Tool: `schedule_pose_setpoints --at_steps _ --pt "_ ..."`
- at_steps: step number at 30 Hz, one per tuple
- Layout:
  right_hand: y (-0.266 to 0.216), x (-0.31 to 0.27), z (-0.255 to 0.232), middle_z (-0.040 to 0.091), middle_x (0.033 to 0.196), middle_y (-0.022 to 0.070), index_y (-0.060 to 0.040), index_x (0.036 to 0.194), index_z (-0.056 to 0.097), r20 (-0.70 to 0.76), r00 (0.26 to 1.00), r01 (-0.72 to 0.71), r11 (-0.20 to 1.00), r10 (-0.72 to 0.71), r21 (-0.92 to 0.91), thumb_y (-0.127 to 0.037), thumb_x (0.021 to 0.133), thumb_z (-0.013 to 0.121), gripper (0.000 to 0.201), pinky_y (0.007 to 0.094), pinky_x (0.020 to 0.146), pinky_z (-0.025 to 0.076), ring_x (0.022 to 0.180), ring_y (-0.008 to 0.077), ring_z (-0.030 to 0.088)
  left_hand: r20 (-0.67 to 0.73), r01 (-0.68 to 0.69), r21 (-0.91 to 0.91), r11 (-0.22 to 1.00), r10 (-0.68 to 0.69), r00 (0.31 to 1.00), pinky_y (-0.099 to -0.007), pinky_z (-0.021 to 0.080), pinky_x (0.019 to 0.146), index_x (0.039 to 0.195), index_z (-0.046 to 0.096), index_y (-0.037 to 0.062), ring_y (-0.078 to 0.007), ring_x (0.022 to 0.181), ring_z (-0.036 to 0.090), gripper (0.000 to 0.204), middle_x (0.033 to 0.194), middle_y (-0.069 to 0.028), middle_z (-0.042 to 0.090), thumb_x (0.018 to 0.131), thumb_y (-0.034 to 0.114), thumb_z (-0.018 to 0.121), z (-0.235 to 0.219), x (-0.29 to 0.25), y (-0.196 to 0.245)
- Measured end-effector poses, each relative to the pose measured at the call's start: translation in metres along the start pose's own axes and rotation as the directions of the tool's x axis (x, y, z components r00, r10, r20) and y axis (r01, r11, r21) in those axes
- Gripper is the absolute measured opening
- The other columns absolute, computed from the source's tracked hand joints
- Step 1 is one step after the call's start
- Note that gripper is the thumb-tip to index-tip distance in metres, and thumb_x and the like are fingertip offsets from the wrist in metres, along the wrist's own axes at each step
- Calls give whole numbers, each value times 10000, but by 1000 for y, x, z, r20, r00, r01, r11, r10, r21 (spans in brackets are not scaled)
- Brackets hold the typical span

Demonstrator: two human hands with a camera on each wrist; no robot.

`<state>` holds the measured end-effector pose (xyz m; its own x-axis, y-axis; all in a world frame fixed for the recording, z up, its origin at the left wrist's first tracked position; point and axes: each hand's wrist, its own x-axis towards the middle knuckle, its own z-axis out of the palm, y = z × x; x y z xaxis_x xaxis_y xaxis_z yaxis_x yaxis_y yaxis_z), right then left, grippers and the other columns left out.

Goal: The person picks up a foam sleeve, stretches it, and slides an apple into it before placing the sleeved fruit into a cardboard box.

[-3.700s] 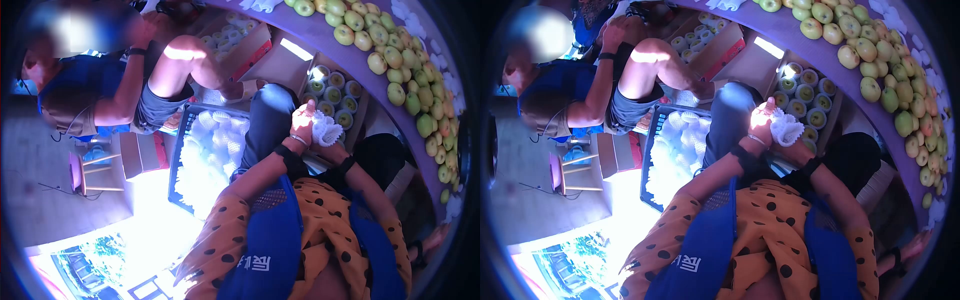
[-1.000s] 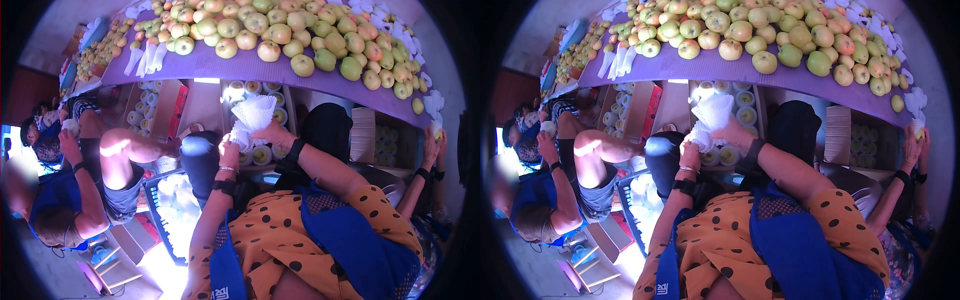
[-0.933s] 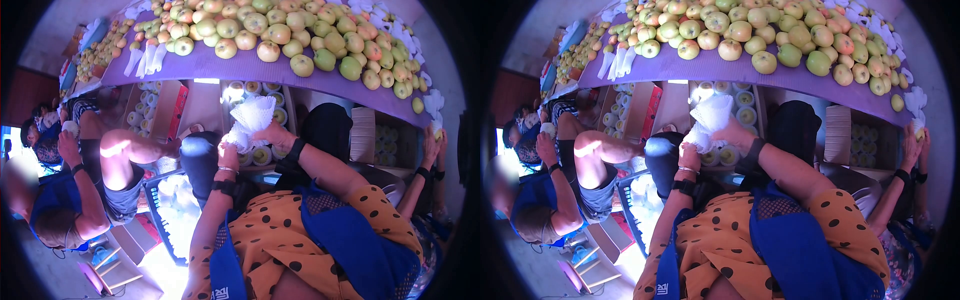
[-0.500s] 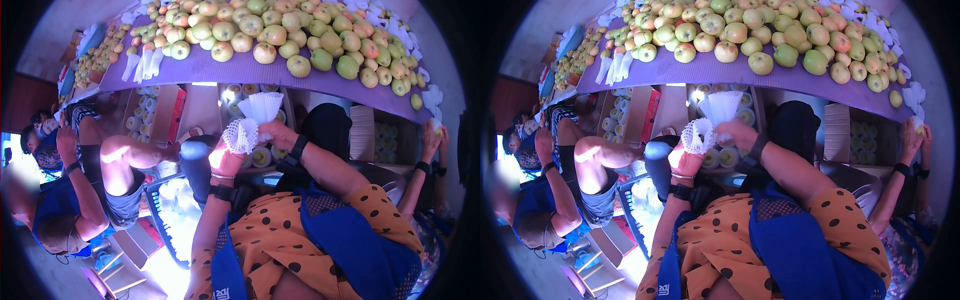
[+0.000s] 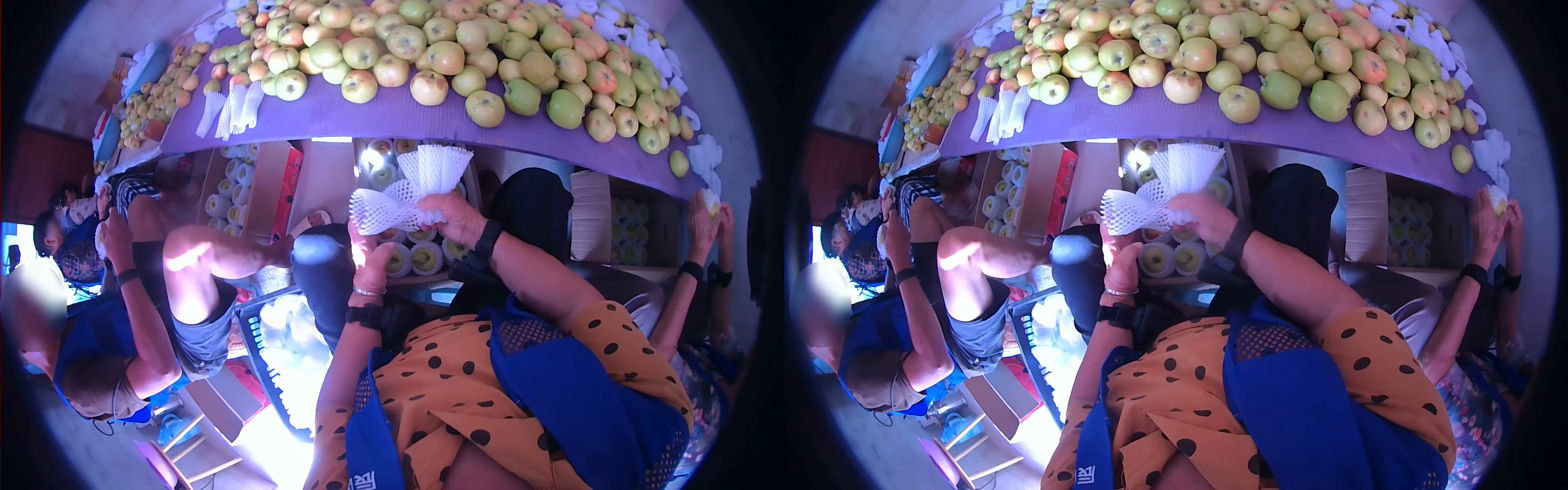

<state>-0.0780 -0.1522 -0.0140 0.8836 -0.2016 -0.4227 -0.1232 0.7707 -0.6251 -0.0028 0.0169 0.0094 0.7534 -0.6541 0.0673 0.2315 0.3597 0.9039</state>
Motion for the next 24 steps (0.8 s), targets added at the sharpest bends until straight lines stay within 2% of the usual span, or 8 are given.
schedule_pose_setpoints --at_steps 3,6,9,12,16,18,20,24 --pt "6 1 5 572 847 54 -40 904 554 -13 1000 -9 998 8 -59 -139 700 598 231 286 567 464 717 165 561 53 133 208 969 -147 988 -366 311 926 1181 325 49 -247 1085 413 609 1153 -99 431 664 100 643 0 -1 1" --pt "8 -10 17 575 823 54 -40 912 550 95 994 67 989 -54 -134 -155 698 601 248 278 538 458 681 155 564 -240 116 170 979 -73 968 -316 348 862 1082 458 -10 -192 952 489 460 1006 -72 527 674 69 655 -2 8 0" --pt "0 -18 22 577 779 50 -43 909 555 38 990 -126 971 137 -205 -158 698 599 245 275 522 455 652 142 566 -247 49 147 988 -11 969 -304 366 817 975 529 -17 -170 872 506 283 939 -64 549 724 100 590 0 12 10" --pt "-9 -11 12 581 758 48 -37 900 557 -80 996 -58 985 45 -161 -158 700 596 237 266 538 454 660 137 571 -318 2 75 997 22 948 -287 388 775 923 551 -17 -155 807 523 245 900 -54 567 745 152 554 2 15 5" --pt "-26 -17 13 588 766 66 -7 899 557 80 971 233 964 -224 -126 -128 705 586 231 268 624 459 666 159 581 -265 185 254 949 -116 957 -266 409 742 929 547 -26 -145 784 545 256 856 -48 584 755 162 559 -8 11 -2" --pt "-20 -14 12 587 830 66 4 956 541 136 979 165 981 -150 -104 -83 675 605 301 284 689 450 733 164 572 -164 132 394 910 -72 984 -268 410 740 940 539 -29 -141 787 541 275 867 -48 581 774 189 553 -5 11 -3" --pt "-9 -14 19 570 934 64 0 1051 500 220 953 247 956 -209 -160 -32 633 624 437 288 758 424 845 161 543 -133 139 364 921 -96 986 -272 412 742 960 529 -26 -145 797 539 301 890 -60 575 795 226 542 -2 10 -3" --pt "-2 -18 26 540 1011 63 -19 1147 440 345 938 61 986 -4 -154 11 605 619 571 285 811 392 931 152 502 -254 116 302 946 -37 966 -275 420 727 988 507 -32 -160 799 534 332 900 -87 564 827 259 517 -13 10 -12"
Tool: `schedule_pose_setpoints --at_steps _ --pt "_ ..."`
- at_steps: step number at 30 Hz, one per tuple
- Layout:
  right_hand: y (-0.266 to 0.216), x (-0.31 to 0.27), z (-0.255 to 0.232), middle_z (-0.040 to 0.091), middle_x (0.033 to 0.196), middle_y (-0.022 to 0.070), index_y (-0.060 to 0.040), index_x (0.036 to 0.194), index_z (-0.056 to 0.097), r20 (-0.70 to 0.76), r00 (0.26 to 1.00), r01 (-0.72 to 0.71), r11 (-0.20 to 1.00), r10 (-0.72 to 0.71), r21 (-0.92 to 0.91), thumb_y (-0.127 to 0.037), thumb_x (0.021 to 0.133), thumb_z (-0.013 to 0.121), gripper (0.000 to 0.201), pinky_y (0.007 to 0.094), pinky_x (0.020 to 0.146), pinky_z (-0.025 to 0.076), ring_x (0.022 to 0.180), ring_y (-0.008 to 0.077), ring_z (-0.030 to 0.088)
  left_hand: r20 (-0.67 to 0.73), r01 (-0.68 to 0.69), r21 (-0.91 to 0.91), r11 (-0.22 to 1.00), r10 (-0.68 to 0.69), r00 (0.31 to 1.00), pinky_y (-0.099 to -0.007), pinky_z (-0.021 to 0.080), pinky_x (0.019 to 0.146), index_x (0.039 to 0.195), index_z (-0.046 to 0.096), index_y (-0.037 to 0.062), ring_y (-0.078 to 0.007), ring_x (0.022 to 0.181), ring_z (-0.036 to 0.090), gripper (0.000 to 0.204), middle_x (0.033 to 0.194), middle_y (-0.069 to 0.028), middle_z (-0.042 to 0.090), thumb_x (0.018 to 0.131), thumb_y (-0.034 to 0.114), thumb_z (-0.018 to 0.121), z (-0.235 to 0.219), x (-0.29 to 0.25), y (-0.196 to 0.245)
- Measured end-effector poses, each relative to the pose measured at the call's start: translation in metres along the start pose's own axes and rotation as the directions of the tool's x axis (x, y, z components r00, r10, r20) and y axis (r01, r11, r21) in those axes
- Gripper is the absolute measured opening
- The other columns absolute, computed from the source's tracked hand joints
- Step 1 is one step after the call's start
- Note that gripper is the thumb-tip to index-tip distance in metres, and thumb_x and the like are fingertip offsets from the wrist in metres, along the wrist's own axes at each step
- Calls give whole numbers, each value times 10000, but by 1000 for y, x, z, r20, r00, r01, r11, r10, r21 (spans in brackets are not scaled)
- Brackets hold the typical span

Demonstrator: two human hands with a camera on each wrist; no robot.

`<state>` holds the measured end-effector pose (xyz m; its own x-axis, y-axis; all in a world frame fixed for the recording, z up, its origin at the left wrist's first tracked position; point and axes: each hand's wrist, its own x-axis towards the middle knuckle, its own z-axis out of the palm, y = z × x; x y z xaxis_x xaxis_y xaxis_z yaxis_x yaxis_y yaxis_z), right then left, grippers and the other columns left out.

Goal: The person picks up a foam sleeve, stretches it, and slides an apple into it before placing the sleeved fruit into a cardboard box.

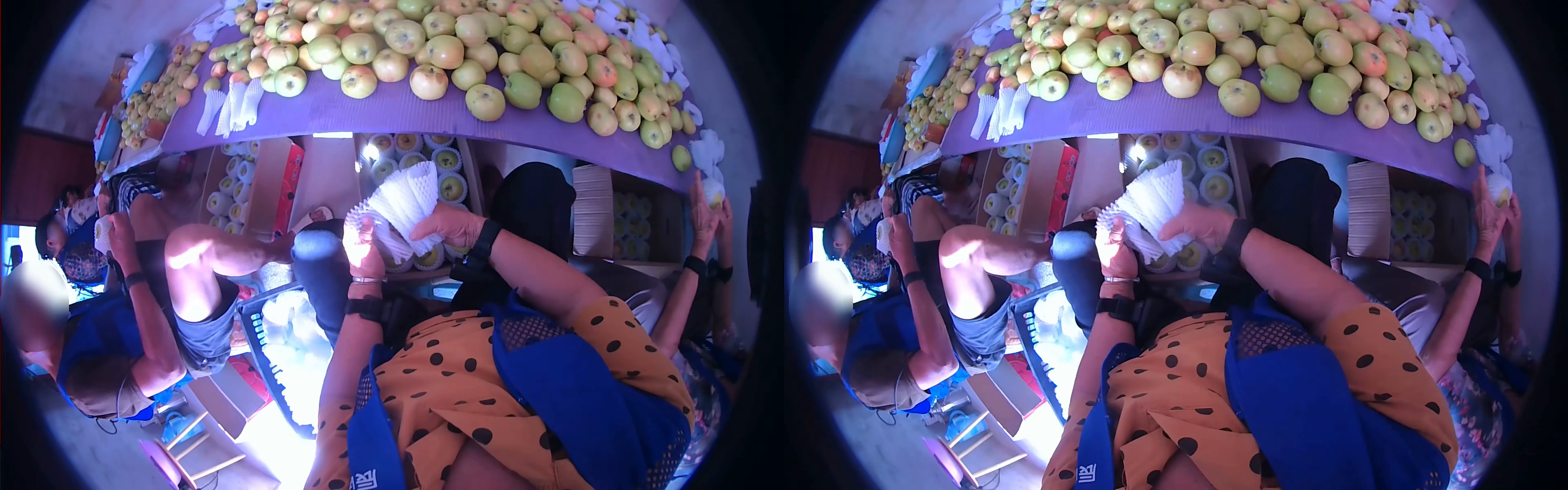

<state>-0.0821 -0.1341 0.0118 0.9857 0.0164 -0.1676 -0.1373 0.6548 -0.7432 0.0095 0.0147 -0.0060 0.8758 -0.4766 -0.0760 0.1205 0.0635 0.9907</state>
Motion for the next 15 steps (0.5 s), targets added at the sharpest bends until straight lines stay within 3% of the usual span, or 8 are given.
schedule_pose_setpoints --at_steps 2,4,6,7,11,12,13,15 --pt "0 1 -1 543 1023 63 -22 1138 447 -81 997 -5 998 0 -63 9 598 616 567 287 827 391 945 159 507 -48 -74 11 997 75 996 -279 422 712 963 505 -34 -162 792 530 313 900 -87 559 842 255 497 2 -1 3" --pt "-4 3 -10 545 1035 64 -25 1130 453 -163 987 -15 992 -6 -128 7 591 612 564 289 843 391 959 167 512 -23 15 -6 1000 -15 1000 -282 425 707 955 493 -24 -164 791 528 256 898 -87 552 827 196 518 -5 5 -4" --pt "-11 5 -22 561 949 76 24 1064 498 -241 971 -33 991 2 -128 -29 604 638 484 288 752 416 854 156 531 -55 -195 414 889 238 970 -281 422 722 964 480 -16 -166 808 525 235 898 -89 548 797 133 549 -2 1 -3" --pt "-12 4 -20 573 919 77 36 1019 526 -260 964 35 994 -61 -104 -48 604 646 440 288 723 423 812 155 540 -75 -116 237 965 137 988 -270 409 748 977 465 -7 -169 836 516 252 900 -91 543 771 94 570 2 -1 -3" --pt "3 7 -13 578 919 74 30 1021 531 -253 960 56 966 -122 -253 -56 615 640 429 286 737 422 819 156 541 7 -10 205 979 9 1000 -297 404 778 993 490 -7 -214 869 522 253 938 -125 550 763 74 555 0 -2 -3" --pt "3 4 -2 582 916 70 21 1021 536 -239 966 28 964 -94 -265 -70 618 649 429 284 745 422 823 157 543 141 -194 628 754 135 981 -321 406 785 1001 503 -10 -242 875 529 255 948 -145 555 758 58 537 -4 -6 -6" --pt "5 3 5 586 912 65 13 1021 542 -225 972 0 961 -65 -277 -83 620 658 428 283 753 421 827 157 544 315 -359 872 333 180 932 -346 408 791 1009 516 -13 -270 881 536 262 958 -165 559 753 43 520 -7 -7 -9" --pt "10 4 9 584 928 67 -1 1037 538 -201 979 -36 953 -27 -300 -99 614 673 455 284 764 420 845 158 540 292 -348 863 366 201 935 -365 408 793 1012 523 -21 -290 880 540 266 960 -181 559 756 43 496 -8 -4 -15"
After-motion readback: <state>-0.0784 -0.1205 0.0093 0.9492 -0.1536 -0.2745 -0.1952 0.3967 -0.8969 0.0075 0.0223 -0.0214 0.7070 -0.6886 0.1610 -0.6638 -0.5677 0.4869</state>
